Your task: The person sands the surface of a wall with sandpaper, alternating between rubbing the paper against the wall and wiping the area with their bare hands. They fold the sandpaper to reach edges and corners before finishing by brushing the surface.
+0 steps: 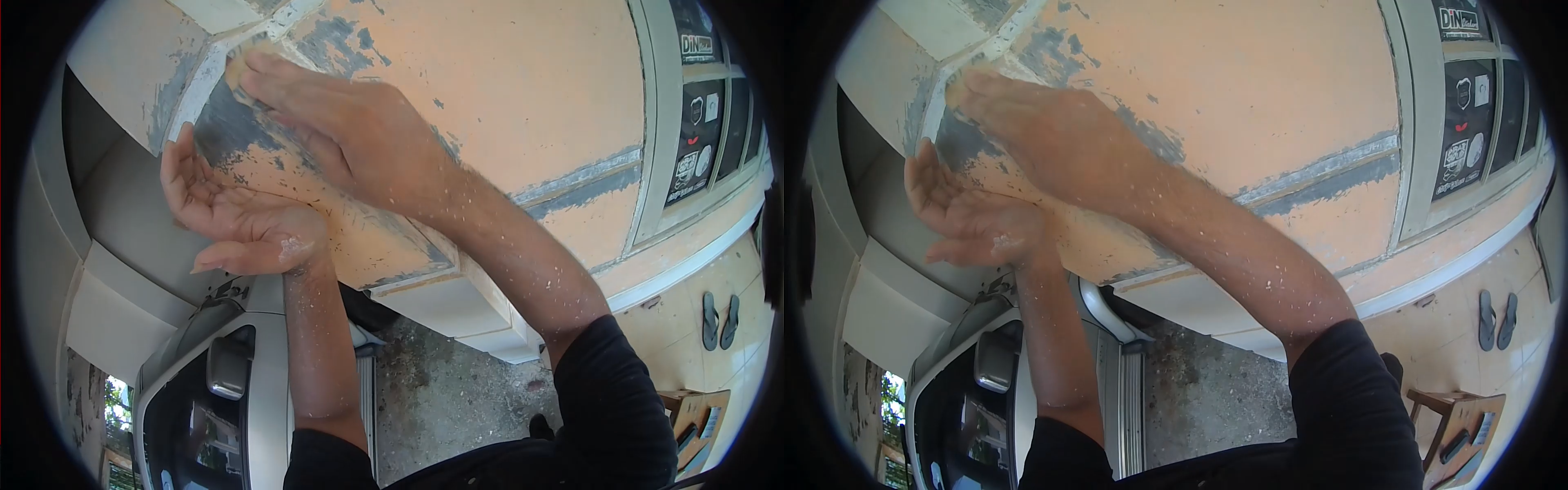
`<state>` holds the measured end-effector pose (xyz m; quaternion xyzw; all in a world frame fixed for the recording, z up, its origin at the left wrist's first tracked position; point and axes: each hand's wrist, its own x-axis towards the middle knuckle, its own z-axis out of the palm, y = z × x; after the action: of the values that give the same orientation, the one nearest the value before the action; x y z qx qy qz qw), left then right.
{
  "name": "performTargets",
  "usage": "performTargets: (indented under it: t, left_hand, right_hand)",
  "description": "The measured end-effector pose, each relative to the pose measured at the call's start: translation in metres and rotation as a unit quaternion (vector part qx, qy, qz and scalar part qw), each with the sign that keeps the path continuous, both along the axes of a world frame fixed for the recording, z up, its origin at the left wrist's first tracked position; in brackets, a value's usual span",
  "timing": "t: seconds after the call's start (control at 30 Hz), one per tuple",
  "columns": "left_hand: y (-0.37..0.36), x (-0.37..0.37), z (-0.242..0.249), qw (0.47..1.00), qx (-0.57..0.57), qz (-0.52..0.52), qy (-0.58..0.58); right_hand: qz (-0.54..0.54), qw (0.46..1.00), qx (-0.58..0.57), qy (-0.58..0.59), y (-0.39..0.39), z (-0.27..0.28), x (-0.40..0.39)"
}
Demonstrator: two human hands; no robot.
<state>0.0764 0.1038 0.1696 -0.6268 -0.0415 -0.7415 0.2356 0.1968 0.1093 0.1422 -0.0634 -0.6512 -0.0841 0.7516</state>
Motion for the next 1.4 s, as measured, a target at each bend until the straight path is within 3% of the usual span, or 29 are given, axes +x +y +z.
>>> performTargets:
  t: [0.1, 0.23, 0.33, 0.4, 0.5, 0.67, 0.77, 0.83, 0.9, 0.97, 1.03, 1.13, 1.2, 1.27, 1.33, 1.4]
  left_hand:
    - [0.001, 0.002, 0.0, 1.0, 0.0, -0.026, -0.001]
    - [0.003, -0.011, 0.001, 0.999, 0.014, -0.02, 0.022]
    - [0.003, -0.013, 0.003, 0.998, 0.026, 0.008, 0.063]
    - [0.003, -0.011, -0.001, 0.999, 0.009, -0.024, 0.031]
    - [0.002, -0.005, -0.001, 1.0, 0.023, -0.012, 0.002]
    - [-0.001, -0.006, -0.001, 1.0, -0.004, 0.008, 0.029]
    - [0.0, 0.0, 0.005, 0.999, -0.013, -0.007, 0.036]
    - [-0.001, -0.002, 0.001, 0.998, -0.027, -0.036, 0.036]
    - [0.0, -0.004, 0.003, 0.998, -0.022, -0.032, 0.047]
    - [0.0, -0.005, 0.004, 0.999, -0.019, -0.024, 0.042]
    - [0.0, -0.004, 0.002, 0.999, -0.014, -0.021, 0.033]
    - [0.002, -0.001, 0.002, 0.997, -0.02, -0.074, 0.002]
    - [0.005, -0.006, 0.003, 0.999, -0.007, -0.025, 0.022]
    - [0.003, -0.009, 0.002, 1.0, -0.02, -0.011, 0.021]
    - [0.001, -0.01, 0.001, 0.999, -0.033, -0.001, 0.018]
    - [0.001, -0.009, 0.001, 0.999, -0.036, -0.027, 0.025]
  right_hand:
    - [0.01, 0.998, -0.046, -0.044, -0.006, -0.019, 0.011]
    - [0.027, 0.988, -0.153, -0.027, -0.032, -0.122, 0.01]
    - [0.004, 0.993, -0.12, -0.016, -0.025, -0.087, 0.007]
    - [-0.026, 0.999, -0.019, 0.04, -0.006, -0.026, -0.002]
    - [-0.014, 0.992, -0.126, -0.018, -0.012, 0.01, 0.01]
    - [0.029, 0.992, -0.114, 0.043, -0.026, -0.102, -0.003]
    - [-0.036, 0.99, -0.123, 0.053, -0.033, -0.104, -0.012]
    - [0.016, 0.982, -0.185, 0.036, -0.031, -0.059, -0.009]
    - [0.041, 0.992, -0.053, 0.106, -0.013, -0.012, -0.016]
    - [0.015, 0.991, -0.111, 0.075, -0.027, 0.004, -0.01]
    - [-0.018, 0.985, -0.168, 0.041, -0.03, -0.003, -0.009]
    - [-0.043, 0.991, -0.112, 0.062, -0.035, -0.06, -0.021]
    - [-0.135, 0.981, -0.13, 0.047, -0.047, -0.069, -0.026]
    - [-0.189, 0.972, -0.128, 0.05, -0.044, -0.047, -0.033]
    - [-0.271, 0.96, -0.052, 0.054, -0.032, 0.001, -0.032]
    - [-0.215, 0.972, -0.02, 0.092, -0.025, 0.029, -0.037]
